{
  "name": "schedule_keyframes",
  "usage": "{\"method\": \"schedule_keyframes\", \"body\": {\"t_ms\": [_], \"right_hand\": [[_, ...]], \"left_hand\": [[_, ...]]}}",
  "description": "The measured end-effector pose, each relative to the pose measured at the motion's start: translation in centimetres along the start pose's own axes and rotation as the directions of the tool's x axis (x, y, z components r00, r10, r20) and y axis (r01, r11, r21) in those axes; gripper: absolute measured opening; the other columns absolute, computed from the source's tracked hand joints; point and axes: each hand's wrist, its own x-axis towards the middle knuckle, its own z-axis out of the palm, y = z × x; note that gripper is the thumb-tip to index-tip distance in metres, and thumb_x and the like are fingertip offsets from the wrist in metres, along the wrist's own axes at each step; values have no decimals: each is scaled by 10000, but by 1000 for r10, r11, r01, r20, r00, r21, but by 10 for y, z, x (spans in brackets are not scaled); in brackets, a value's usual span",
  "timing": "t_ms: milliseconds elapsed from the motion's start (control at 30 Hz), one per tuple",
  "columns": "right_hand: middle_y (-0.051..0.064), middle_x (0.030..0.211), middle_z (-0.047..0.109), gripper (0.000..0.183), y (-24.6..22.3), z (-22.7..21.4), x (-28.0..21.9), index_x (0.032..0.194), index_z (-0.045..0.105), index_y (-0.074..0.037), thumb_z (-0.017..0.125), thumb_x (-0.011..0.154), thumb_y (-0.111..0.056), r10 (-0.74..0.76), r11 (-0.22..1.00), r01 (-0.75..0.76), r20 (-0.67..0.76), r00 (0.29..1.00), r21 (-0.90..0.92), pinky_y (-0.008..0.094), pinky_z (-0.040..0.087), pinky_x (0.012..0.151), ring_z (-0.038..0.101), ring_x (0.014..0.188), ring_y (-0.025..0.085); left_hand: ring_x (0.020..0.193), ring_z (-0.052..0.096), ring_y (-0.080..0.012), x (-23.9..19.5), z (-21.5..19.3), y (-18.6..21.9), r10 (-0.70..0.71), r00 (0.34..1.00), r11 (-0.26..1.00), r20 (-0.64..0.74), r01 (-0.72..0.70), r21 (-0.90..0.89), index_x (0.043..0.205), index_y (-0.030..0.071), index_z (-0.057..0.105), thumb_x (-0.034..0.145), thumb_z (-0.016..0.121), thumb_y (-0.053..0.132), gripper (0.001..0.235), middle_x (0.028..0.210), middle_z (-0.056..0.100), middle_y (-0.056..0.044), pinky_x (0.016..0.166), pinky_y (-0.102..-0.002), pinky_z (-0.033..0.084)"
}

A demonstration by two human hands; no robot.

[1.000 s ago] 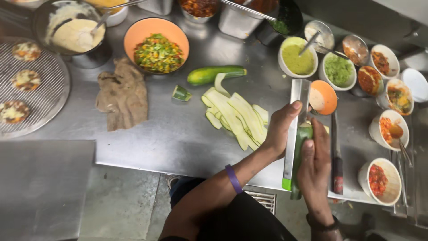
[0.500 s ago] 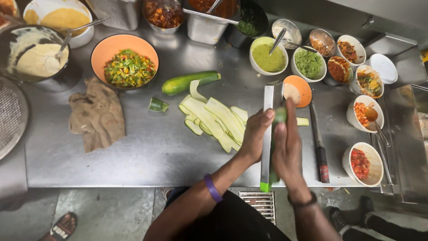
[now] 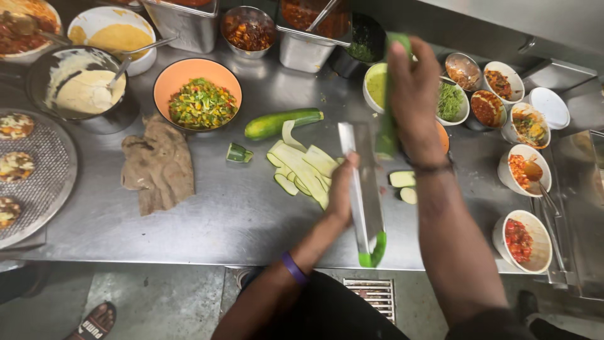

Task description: The person uses a mandoline slicer to cut a zucchini into thin, uniform strips on a stainless steel countertop. They then arrange the sliced zucchini strips in neat rows on the counter surface.

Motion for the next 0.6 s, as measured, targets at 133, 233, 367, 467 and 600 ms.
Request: {"method": "schedule_keyframes", "body": {"t_ms": [133,233,367,467,600], "right_hand": [[75,996,627,285,-35,-42,-116,1256,632,2,546,1136,-241,107,957,-81,78,991,-278,314,452,764,548,900,136],[192,1207,658,493,-48,-35,-181,1473,528,-40,556,1017,-224,219,891,-195,12,976,-410,346,499,848,610,997,260],[278,1629,391,526,-50,-54,-207,1591,364,27,381,1120,-207,60,883,-5,101,993,-469,431,269,1233,340,1524,385],[275,1672,315,560,-51,-65,-212,1589,287,67,343,1134,-255,123,933,-82,98,988,-350,432,227,1258,288,1571,380],[257,1674,349,571,-49,-55,-203,1582,339,59,318,1159,-324,72,951,-53,49,996,-304,424,253,1285,319,1588,365]], "left_hand": [[847,687,-197,25,-8,19,-45,998,982,-34,38,-186,1244,31,626,945,551,639,682,1009,692,-94,730,-384,620],[920,673,-176,37,4,-11,12,1000,985,-23,-16,-169,1238,35,625,995,534,588,611,1054,693,-81,806,-337,588],[911,534,-95,40,24,-61,172,976,984,130,-166,-58,1011,2,531,1218,600,458,506,948,524,-13,831,-292,474],[875,606,-100,27,39,-73,-29,994,999,103,33,-38,1115,46,662,1061,588,443,408,987,667,-30,772,-257,501],[902,542,-62,18,43,-66,16,994,1000,112,-18,21,1132,34,655,1074,615,411,384,1000,621,15,781,-249,463]]}}
